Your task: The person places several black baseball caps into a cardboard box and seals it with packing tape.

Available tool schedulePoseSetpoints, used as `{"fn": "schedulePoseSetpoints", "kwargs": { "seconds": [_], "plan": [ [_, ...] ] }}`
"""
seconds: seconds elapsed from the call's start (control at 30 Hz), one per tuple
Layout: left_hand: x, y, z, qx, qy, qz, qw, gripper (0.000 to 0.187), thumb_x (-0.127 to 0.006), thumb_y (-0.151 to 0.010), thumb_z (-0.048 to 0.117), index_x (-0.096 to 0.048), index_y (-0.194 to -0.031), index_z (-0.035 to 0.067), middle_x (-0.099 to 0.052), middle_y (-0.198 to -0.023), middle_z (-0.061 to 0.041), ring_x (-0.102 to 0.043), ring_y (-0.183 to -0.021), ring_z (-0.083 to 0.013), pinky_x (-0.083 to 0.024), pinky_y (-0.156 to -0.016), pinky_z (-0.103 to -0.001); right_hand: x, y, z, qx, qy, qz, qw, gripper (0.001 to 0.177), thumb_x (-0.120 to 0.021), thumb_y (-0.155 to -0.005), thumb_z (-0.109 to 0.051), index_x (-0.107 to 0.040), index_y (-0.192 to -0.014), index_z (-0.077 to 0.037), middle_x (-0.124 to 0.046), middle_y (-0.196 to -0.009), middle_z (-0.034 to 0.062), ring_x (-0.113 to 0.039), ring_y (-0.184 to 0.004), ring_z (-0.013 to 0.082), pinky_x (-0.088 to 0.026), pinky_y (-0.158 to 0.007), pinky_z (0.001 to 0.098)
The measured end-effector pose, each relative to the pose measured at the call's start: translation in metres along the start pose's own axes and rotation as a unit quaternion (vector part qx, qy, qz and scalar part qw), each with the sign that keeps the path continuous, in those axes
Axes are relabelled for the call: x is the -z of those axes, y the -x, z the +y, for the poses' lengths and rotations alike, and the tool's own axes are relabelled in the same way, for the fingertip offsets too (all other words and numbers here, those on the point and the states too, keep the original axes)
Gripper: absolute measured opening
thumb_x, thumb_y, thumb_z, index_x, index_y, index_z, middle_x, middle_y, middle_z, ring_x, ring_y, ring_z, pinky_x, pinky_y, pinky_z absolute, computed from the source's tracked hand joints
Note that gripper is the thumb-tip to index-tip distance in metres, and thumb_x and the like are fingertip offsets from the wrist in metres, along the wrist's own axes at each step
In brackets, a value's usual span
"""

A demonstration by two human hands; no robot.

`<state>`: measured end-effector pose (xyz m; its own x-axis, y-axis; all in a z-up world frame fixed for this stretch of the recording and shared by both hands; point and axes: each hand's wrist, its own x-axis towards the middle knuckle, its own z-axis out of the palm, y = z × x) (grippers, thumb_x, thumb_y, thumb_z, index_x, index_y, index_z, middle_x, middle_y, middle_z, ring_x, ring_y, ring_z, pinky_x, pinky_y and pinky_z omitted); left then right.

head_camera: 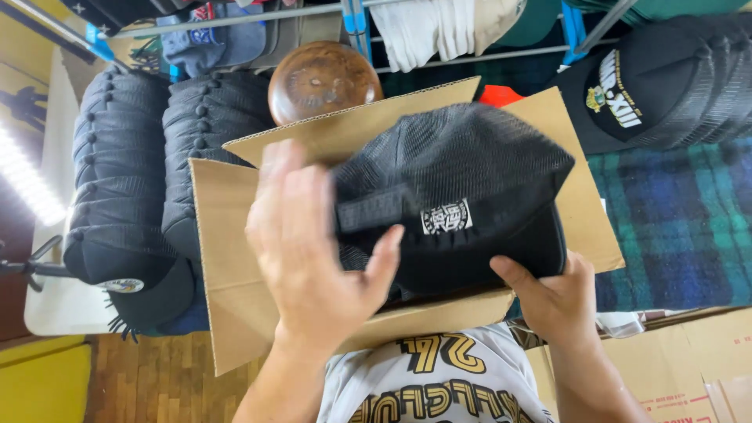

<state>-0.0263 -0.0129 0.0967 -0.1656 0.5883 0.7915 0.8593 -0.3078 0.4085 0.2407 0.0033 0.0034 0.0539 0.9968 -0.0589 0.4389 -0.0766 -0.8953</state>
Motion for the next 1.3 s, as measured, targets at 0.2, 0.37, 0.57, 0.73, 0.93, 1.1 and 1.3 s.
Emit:
{"fn": "schedulePoseSetpoints", "kwargs": {
  "seconds": [0.2,0.37,0.57,0.73,0.93,1.1,1.3],
  "plan": [
    [0.0,-0.025,0.038,-0.049,0.002,-0.237,0.97,0.069,-0.054,-0.08,0.018,-0.049,-0.146,-0.004,-0.064,-0.145,-0.016,-0.066,-0.133,-0.0311,-0.049,-0.115,-0.046,0.007,0.023,-0.007,0.18,0.162,0.062,0.968,0.054,-0.081,-0.083,-0.031,-0.039,-0.059,-0.007,-0.038,-0.05,0.0042,-0.033,-0.046,0.0191,-0.03,-0.05,0.0381],
    [-0.02,-0.033,0.056,-0.335,-0.262,-0.396,0.814,0.194,-0.018,-0.05,0.171,-0.012,-0.17,0.018,-0.011,-0.174,-0.013,-0.013,-0.164,-0.0292,-0.01,-0.131,-0.051,0.019,0.032,0.019,0.42,0.225,0.153,0.866,0.029,-0.087,-0.08,-0.028,-0.07,-0.073,-0.006,-0.067,-0.071,0.0154,-0.062,-0.06,0.03,-0.049,-0.064,0.0449],
    [-0.033,0.016,0.013,0.168,0.639,-0.178,0.73,0.096,-0.058,-0.102,0.077,-0.044,-0.155,-0.003,-0.05,-0.158,-0.012,-0.051,-0.149,-0.0258,-0.042,-0.134,-0.044,0.029,-0.022,-0.036,0.557,0.193,0.077,0.804,0.037,-0.04,-0.105,-0.008,-0.075,-0.109,0.003,-0.071,-0.116,0.032,-0.069,-0.111,0.0504,-0.051,-0.108,0.0667],
    [-0.026,0.028,-0.003,0.45,0.53,-0.175,0.697,0.06,-0.081,-0.081,0.008,-0.051,-0.133,0.001,-0.071,-0.113,-0.01,-0.068,-0.101,-0.0139,-0.059,-0.093,-0.029,0.016,-0.038,-0.04,0.565,0.278,0.04,0.776,0.031,-0.049,-0.106,-0.007,-0.079,-0.112,-0.014,-0.071,-0.124,0.0172,-0.061,-0.12,0.0378,-0.046,-0.11,0.0618],
    [-0.027,0.057,-0.001,0.49,0.321,-0.272,0.764,0.061,-0.079,-0.076,0.008,-0.053,-0.13,0.008,-0.071,-0.088,-0.006,-0.065,-0.077,-0.009,-0.055,-0.071,-0.026,0.03,-0.049,-0.034,0.55,0.337,0.012,0.764,0.038,-0.053,-0.106,0.003,-0.078,-0.118,-0.022,-0.067,-0.133,0.0173,-0.055,-0.13,0.0377,-0.052,-0.11,0.065],
    [-0.019,0.056,-0.011,0.347,-0.002,-0.347,0.872,0.072,-0.082,-0.059,0.075,-0.062,-0.094,0.015,-0.072,-0.069,0.008,-0.073,-0.064,-0.017,-0.054,-0.066,-0.035,0.031,-0.055,-0.014,0.532,0.326,-0.105,0.774,0.04,-0.049,-0.103,0.005,-0.072,-0.123,-0.021,-0.063,-0.139,0.0192,-0.053,-0.136,0.0455,-0.046,-0.115,0.0688],
    [-0.009,0.046,-0.022,0.535,0.073,-0.366,0.758,0.054,-0.098,-0.066,0.035,-0.064,-0.102,0.013,-0.061,-0.071,0.003,-0.051,-0.06,-0.0095,-0.048,-0.061,-0.026,-0.002,-0.042,-0.008,0.456,0.29,-0.283,0.792,0.073,-0.055,-0.07,0.006,-0.066,-0.135,-0.024,-0.039,-0.16,0.0215,-0.022,-0.155,0.0465,-0.02,-0.117,0.0771]
  ]
}}
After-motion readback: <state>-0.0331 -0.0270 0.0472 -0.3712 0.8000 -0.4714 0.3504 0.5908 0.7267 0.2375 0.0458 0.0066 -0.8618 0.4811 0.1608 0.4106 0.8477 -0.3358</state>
